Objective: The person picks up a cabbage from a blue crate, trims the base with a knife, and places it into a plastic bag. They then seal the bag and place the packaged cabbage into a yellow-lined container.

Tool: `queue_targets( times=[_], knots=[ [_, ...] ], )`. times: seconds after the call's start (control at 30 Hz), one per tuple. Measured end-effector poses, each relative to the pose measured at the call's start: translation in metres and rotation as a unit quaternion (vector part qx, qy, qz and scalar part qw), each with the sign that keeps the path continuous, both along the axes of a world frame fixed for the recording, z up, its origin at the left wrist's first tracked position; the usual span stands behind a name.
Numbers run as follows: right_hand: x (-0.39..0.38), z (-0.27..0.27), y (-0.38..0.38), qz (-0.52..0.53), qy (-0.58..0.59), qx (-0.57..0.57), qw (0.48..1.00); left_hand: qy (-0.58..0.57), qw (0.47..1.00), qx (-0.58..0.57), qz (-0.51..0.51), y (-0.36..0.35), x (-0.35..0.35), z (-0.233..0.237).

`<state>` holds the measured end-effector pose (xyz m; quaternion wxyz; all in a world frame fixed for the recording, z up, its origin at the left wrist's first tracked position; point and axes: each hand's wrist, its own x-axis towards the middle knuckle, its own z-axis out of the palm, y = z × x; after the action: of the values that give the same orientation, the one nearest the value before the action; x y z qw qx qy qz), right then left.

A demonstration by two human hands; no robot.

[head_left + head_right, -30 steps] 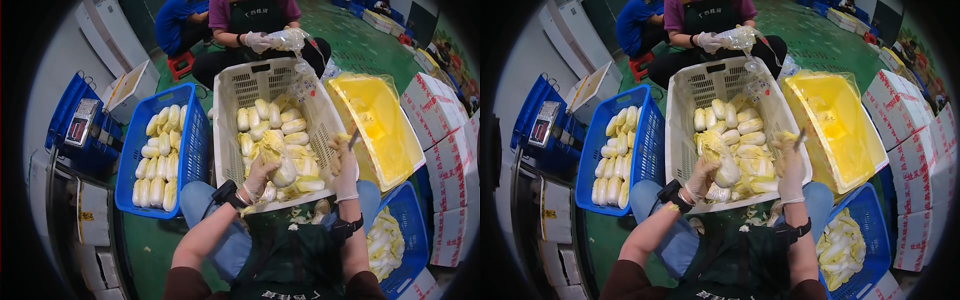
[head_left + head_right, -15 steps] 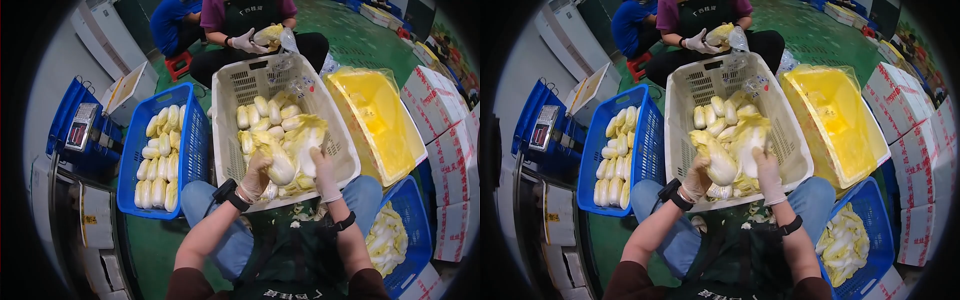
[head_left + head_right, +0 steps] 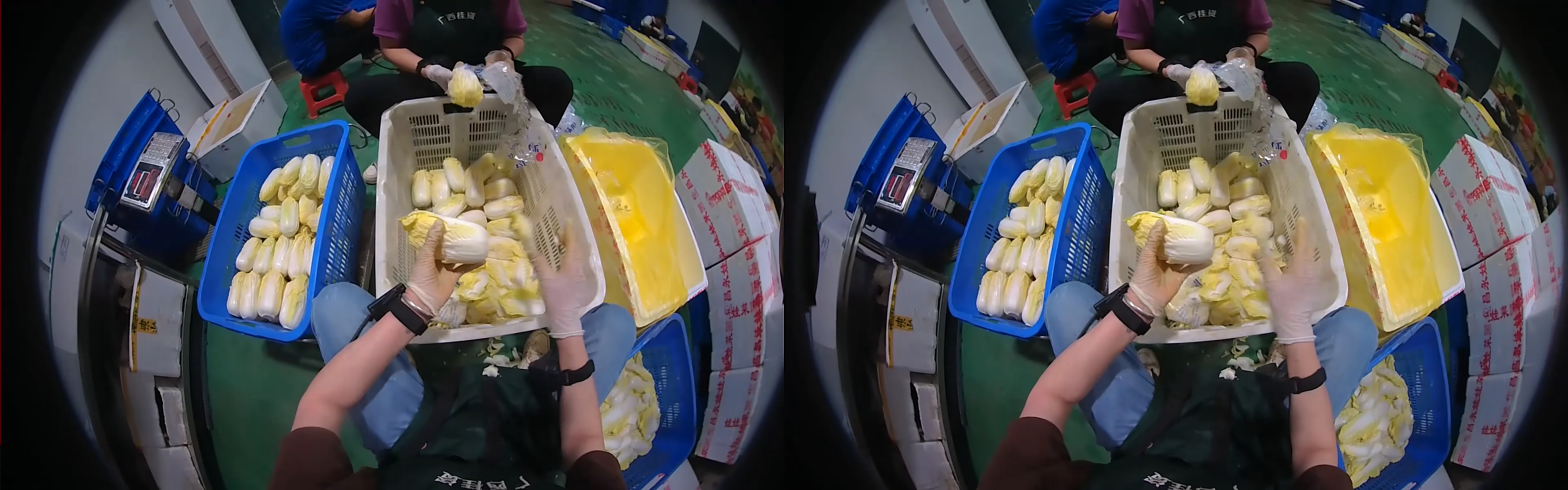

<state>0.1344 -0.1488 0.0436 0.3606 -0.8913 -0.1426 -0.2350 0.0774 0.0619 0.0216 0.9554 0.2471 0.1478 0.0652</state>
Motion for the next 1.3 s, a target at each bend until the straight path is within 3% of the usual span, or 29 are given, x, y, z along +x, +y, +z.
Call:
queue_targets(
  times=[0.07,0.13,0.2,0.27,0.3,0.33,0.37,0.4,0.43,0.57,0.63,0.67,0.73,0.8,0.87,0.93,1.03,1.2,1.23,1.3],
  knots=[
    [-0.014,0.001,0.016,0.163,0.024,0.077,0.983,-0.012,0.998,-0.01,-0.059,-0.012,-0.003,0.005],
    [-0.029,0.008,0.032,0.226,0.007,0.025,0.974,-0.016,0.997,-0.032,-0.067,-0.019,-0.007,0.004],
    [-0.036,0.001,0.038,0.184,0.035,-0.073,0.98,-0.013,0.991,0.006,-0.135,-0.019,-0.009,0.0],
    [-0.023,-0.017,0.032,0.204,-0.029,-0.018,0.978,0.071,0.978,0.114,-0.162,-0.014,-0.013,-0.005],
    [-0.022,-0.026,0.03,0.219,-0.033,-0.009,0.975,0.1,0.979,0.105,-0.144,-0.015,-0.012,-0.005],
    [-0.025,-0.025,0.029,0.227,-0.013,0.033,0.973,0.102,0.973,0.08,-0.189,-0.005,-0.011,-0.013],
    [-0.028,-0.021,0.026,0.245,-0.009,0.081,0.966,0.065,0.978,0.185,-0.075,-0.029,-0.024,0.003],
    [-0.031,-0.014,0.024,0.252,-0.038,0.127,0.959,0.101,0.981,0.128,-0.105,-0.017,-0.019,-0.005],
    [-0.038,-0.001,0.02,0.262,0.006,0.12,0.958,0.076,0.976,0.069,-0.194,-0.009,-0.012,-0.009],
    [-0.024,-0.022,0.031,0.265,-0.043,0.201,0.942,0.077,0.973,0.058,-0.209,-0.016,-0.009,-0.013],
    [-0.02,-0.027,0.033,0.225,0.106,0.372,0.894,0.077,0.976,0.025,-0.202,-0.025,-0.01,-0.018],
    [-0.017,-0.031,0.028,0.221,0.105,0.374,0.894,0.078,0.975,0.027,-0.205,-0.028,-0.009,-0.018],
    [-0.004,-0.02,0.01,0.155,0.293,0.565,0.756,0.073,0.987,-0.009,-0.145,-0.029,-0.009,-0.016],
    [0.013,-0.024,-0.009,0.059,0.21,0.359,0.908,0.005,0.99,-0.019,-0.142,-0.029,-0.006,-0.016],
    [0.01,-0.009,-0.035,0.008,0.156,0.157,0.975,-0.016,0.991,-0.03,-0.133,-0.02,-0.001,-0.028],
    [0.006,0.005,-0.037,0.013,0.109,0.204,0.973,-0.004,0.992,0.052,-0.112,-0.022,-0.005,-0.021],
    [0.001,0.015,-0.023,0.114,0.198,0.214,0.95,0.024,0.992,0.047,-0.114,-0.018,-0.01,-0.015],
    [-0.018,0.006,-0.006,0.276,0.157,0.091,0.944,-0.006,0.99,0.082,-0.113,-0.024,-0.018,0.006],
    [-0.021,0.005,-0.003,0.26,0.131,0.031,0.956,0.007,0.986,0.129,-0.106,-0.022,-0.018,0.005],
    [-0.02,0.002,0.0,0.283,0.125,0.047,0.95,0.035,0.98,0.179,-0.082,-0.022,-0.019,0.007]
  ],
)
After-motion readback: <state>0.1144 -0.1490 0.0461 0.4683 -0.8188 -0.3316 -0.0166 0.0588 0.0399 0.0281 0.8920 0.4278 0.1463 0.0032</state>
